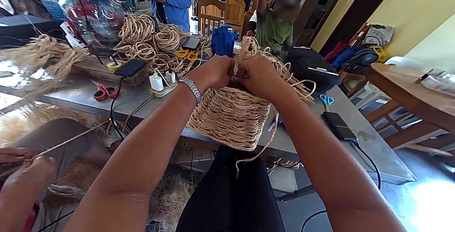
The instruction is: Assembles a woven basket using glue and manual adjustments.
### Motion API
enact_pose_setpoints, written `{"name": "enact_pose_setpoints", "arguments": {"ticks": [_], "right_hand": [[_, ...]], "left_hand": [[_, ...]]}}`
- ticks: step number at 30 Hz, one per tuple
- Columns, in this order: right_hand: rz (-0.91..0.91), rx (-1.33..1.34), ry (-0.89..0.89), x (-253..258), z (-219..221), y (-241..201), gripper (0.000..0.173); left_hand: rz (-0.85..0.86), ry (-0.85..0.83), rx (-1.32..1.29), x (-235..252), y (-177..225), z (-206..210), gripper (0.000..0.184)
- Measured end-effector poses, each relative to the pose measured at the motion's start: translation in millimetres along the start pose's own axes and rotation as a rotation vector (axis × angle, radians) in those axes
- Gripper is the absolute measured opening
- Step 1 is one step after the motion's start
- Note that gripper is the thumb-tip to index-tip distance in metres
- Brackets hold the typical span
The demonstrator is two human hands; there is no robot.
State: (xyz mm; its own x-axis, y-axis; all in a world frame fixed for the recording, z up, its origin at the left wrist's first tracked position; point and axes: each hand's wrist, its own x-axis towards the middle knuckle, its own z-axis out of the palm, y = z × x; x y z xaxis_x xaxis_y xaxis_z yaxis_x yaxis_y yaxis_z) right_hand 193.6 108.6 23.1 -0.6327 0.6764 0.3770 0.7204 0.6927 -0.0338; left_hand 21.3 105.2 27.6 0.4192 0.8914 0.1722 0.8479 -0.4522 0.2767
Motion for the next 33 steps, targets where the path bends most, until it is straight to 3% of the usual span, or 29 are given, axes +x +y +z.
{"name": "enact_pose_setpoints", "arguments": {"ticks": [33], "right_hand": [[0.02, 0.03, -0.005, 0.4, -0.2, -0.4, 0.01]], "left_hand": [[0.017, 0.004, -0.008, 2.9, -3.5, 1.9, 0.014]]}}
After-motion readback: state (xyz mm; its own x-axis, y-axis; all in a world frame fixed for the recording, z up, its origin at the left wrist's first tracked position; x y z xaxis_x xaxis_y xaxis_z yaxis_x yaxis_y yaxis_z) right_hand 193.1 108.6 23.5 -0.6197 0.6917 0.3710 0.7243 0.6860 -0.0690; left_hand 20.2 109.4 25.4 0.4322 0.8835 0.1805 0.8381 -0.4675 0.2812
